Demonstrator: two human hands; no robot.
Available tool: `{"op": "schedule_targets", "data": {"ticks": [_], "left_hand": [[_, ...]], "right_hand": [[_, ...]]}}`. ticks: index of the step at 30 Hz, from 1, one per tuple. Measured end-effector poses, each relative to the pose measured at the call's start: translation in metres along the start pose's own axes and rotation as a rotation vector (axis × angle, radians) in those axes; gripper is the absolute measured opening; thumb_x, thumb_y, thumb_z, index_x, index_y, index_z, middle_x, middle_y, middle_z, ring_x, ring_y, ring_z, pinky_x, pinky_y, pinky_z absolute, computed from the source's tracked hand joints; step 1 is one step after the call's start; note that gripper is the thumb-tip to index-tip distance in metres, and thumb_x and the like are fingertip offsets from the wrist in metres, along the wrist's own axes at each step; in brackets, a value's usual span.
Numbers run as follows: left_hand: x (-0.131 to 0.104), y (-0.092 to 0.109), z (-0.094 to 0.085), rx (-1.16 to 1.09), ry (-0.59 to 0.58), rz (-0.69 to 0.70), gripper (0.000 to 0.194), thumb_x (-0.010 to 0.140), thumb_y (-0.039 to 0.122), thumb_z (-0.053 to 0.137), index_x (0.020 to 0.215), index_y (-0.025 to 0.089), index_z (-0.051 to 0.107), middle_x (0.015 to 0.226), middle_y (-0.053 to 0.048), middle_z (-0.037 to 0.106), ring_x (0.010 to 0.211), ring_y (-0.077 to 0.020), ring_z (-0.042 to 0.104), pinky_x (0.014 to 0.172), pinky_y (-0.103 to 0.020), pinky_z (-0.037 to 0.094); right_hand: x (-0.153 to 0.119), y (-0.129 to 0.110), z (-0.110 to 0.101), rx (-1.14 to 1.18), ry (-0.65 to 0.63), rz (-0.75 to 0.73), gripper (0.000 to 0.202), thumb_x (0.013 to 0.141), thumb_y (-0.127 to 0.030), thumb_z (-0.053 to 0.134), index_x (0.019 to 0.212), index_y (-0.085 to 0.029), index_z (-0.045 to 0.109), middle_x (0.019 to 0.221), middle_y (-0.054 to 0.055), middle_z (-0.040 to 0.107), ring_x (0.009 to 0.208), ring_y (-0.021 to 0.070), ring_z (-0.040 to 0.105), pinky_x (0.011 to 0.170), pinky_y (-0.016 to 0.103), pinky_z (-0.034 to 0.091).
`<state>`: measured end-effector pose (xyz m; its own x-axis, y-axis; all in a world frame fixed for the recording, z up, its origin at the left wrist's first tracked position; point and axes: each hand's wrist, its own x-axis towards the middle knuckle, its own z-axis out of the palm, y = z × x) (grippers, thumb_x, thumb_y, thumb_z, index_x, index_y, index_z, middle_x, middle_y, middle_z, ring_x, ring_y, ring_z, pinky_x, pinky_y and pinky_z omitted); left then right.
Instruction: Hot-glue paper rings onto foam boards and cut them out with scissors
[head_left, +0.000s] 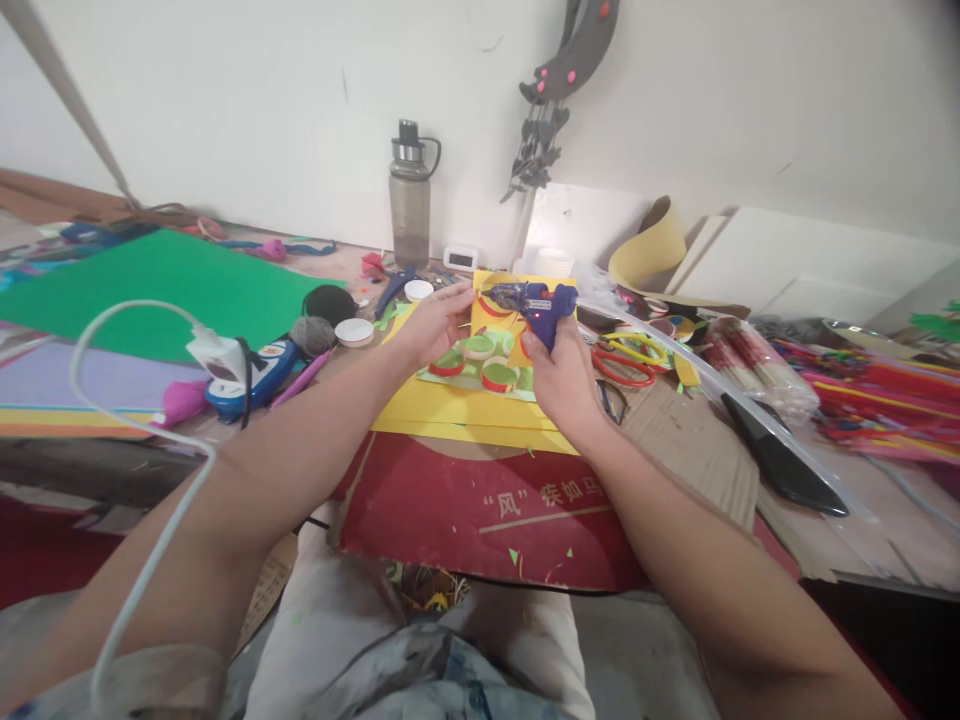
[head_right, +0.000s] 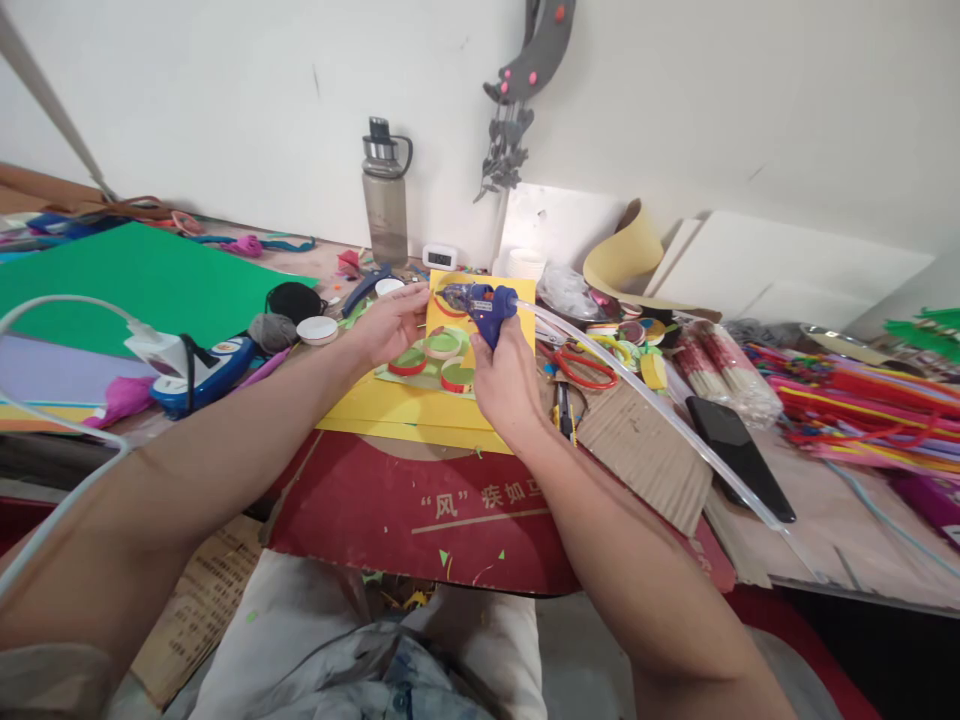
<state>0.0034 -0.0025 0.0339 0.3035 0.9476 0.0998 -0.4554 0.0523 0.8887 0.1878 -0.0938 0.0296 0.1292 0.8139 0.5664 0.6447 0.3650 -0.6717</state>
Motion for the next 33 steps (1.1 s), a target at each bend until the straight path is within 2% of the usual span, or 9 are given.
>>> {"op": "schedule_targets", "data": {"ticks": [7, 13, 18, 25, 29, 33], "left_hand": [[-0.003, 0.001, 0.001, 0.078, -0.001, 0.028, 0.009, 0.096, 0.023, 0.078, 0.101, 0.017, 0.073, 0.085, -0.002, 0.080, 0.070, -0.0137, 0.076, 0.072, -0.028, 0.065], [-0.003, 0.001, 0.002, 0.136, 0.013, 0.064, 0.013, 0.097, 0.027, 0.080, 0.102, 0.017, 0.073, 0.089, -0.003, 0.081, 0.069, -0.0139, 0.076, 0.069, -0.027, 0.065], [-0.005, 0.002, 0.004, 0.136, -0.004, 0.052, 0.019, 0.093, 0.029, 0.085, 0.102, 0.017, 0.074, 0.090, -0.003, 0.081, 0.071, -0.0140, 0.077, 0.069, -0.026, 0.066], [-0.001, 0.005, -0.004, 0.148, -0.038, 0.140, 0.022, 0.090, 0.032, 0.088, 0.100, 0.016, 0.076, 0.087, -0.003, 0.081, 0.067, -0.0137, 0.076, 0.062, -0.024, 0.065], [0.001, 0.007, -0.005, 0.167, -0.011, 0.127, 0.026, 0.089, 0.035, 0.089, 0.104, 0.018, 0.077, 0.088, -0.002, 0.081, 0.071, -0.0124, 0.077, 0.065, -0.022, 0.065], [0.001, 0.009, -0.004, 0.159, 0.025, 0.109, 0.026, 0.089, 0.035, 0.089, 0.105, 0.018, 0.078, 0.092, -0.002, 0.081, 0.074, -0.0129, 0.077, 0.069, -0.024, 0.066]], "right_hand": [[0.000, 0.001, 0.004, 0.023, 0.009, 0.039, 0.037, 0.096, -0.040, 0.059, 0.129, -0.023, 0.062, 0.121, 0.017, 0.075, 0.114, 0.0351, 0.070, 0.103, 0.056, 0.057], [0.000, 0.002, 0.005, 0.027, 0.042, 0.041, 0.037, 0.095, -0.039, 0.057, 0.129, -0.023, 0.061, 0.120, 0.018, 0.076, 0.113, 0.0355, 0.070, 0.102, 0.057, 0.057], [0.002, 0.001, 0.002, 0.035, 0.013, 0.034, 0.037, 0.094, -0.038, 0.059, 0.127, -0.022, 0.062, 0.121, 0.017, 0.076, 0.116, 0.0357, 0.070, 0.104, 0.057, 0.056], [0.002, -0.007, -0.004, 0.017, -0.044, 0.049, 0.039, 0.092, -0.036, 0.059, 0.128, -0.021, 0.065, 0.111, 0.016, 0.077, 0.111, 0.0390, 0.072, 0.103, 0.062, 0.056], [0.000, -0.007, -0.006, -0.006, -0.047, 0.031, 0.043, 0.092, -0.036, 0.059, 0.133, -0.022, 0.065, 0.107, 0.014, 0.078, 0.104, 0.0375, 0.073, 0.099, 0.061, 0.057], [-0.001, -0.006, -0.005, -0.037, -0.027, -0.006, 0.041, 0.094, -0.037, 0.058, 0.133, -0.023, 0.065, 0.106, 0.014, 0.077, 0.104, 0.0373, 0.073, 0.099, 0.060, 0.057]]}}
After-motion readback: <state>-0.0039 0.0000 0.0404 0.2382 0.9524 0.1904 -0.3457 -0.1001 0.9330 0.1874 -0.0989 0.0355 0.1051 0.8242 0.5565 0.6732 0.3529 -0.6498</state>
